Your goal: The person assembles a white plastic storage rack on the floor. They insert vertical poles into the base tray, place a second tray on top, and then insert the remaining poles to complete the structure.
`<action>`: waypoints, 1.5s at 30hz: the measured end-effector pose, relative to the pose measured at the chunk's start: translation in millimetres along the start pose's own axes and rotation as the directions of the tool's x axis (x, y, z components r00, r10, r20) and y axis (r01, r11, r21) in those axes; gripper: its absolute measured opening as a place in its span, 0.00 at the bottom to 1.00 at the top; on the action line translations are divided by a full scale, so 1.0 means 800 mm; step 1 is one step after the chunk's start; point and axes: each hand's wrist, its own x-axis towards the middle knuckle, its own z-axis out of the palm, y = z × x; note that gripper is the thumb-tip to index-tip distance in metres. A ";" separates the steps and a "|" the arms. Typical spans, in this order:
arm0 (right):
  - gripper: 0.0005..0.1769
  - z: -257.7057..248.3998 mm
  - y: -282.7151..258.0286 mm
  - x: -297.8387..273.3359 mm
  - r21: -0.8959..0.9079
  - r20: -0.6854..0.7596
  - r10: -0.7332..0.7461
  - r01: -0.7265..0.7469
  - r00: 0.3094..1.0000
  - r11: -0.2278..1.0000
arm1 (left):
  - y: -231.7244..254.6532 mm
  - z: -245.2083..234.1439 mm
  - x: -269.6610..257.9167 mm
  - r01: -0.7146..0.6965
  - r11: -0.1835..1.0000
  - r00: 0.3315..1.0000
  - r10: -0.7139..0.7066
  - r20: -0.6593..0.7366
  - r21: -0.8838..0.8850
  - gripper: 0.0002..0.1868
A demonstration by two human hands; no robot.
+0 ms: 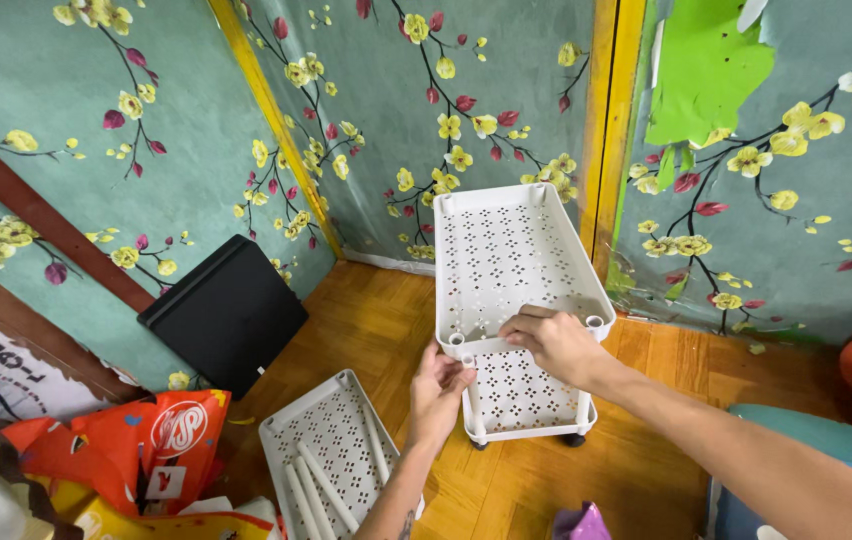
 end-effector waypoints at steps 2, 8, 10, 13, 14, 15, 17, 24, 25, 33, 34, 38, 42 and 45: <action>0.08 0.001 0.003 -0.001 0.019 -0.012 0.000 0.000 1.000 1.000 | -0.003 0.001 -0.001 -0.073 0.997 0.997 0.072 0.026 0.017 0.37; 0.08 -0.001 0.006 -0.005 0.010 -0.058 -0.035 0.036 0.998 0.999 | -0.003 -0.009 -0.014 -0.115 0.987 0.993 0.113 0.030 0.112 0.37; 0.08 -0.001 0.006 -0.006 0.016 -0.068 -0.051 0.052 0.996 0.999 | 0.000 -0.013 -0.013 -0.104 0.982 0.995 0.103 0.012 0.157 0.37; 0.08 -0.005 0.009 -0.009 0.031 -0.058 -0.048 0.050 0.997 0.998 | 0.006 -0.010 -0.007 -0.089 0.984 0.996 0.090 0.005 0.154 0.39; 0.08 -0.006 0.010 -0.010 0.044 -0.060 -0.054 0.056 0.997 0.997 | 0.009 -0.007 -0.006 -0.084 0.986 0.996 0.085 0.006 0.141 0.41; 0.08 -0.007 0.011 -0.010 0.058 -0.062 -0.061 0.065 0.996 0.996 | 0.011 -0.005 -0.005 -0.064 0.986 0.998 0.065 -0.002 0.153 0.42; 0.08 -0.008 0.015 -0.013 0.055 -0.056 -0.045 0.048 0.997 0.997 | 0.014 -0.002 -0.003 -0.021 0.984 1.000 0.025 -0.018 0.177 0.44; 0.06 -0.013 0.012 -0.013 0.017 -0.046 -0.070 0.071 0.996 0.997 | 0.011 0.003 0.004 -0.007 0.991 0.999 0.012 -0.040 0.137 0.48; 0.06 -0.014 0.009 -0.012 0.007 -0.038 -0.061 0.061 0.997 0.998 | 0.013 0.003 0.005 0.014 0.991 0.999 -0.009 -0.040 0.131 0.49; 0.06 -0.021 0.027 -0.012 0.029 0.020 -0.211 0.210 0.977 0.977 | 0.078 -0.018 0.009 0.246 0.932 0.963 -0.266 0.043 0.265 0.48; 0.07 -0.027 0.034 -0.013 0.051 0.050 -0.227 0.225 0.973 0.973 | 0.085 -0.023 0.012 0.234 0.937 0.970 -0.245 0.010 0.258 0.41; 0.09 -0.066 0.058 -0.011 -0.052 0.151 -0.258 0.268 0.954 0.962 | 0.084 -0.022 0.037 -0.287 0.679 0.949 0.295 0.107 0.675 0.29; 0.09 -0.113 0.073 -0.011 -0.233 0.248 -0.055 0.115 0.967 0.966 | 0.068 -0.006 0.056 -0.598 0.204 0.759 0.453 0.467 0.775 0.17; 0.15 -0.127 0.078 -0.008 -0.349 0.273 0.171 -0.068 0.947 0.935 | 0.053 0.032 0.051 -0.662 0.091 0.732 0.296 0.614 0.744 0.11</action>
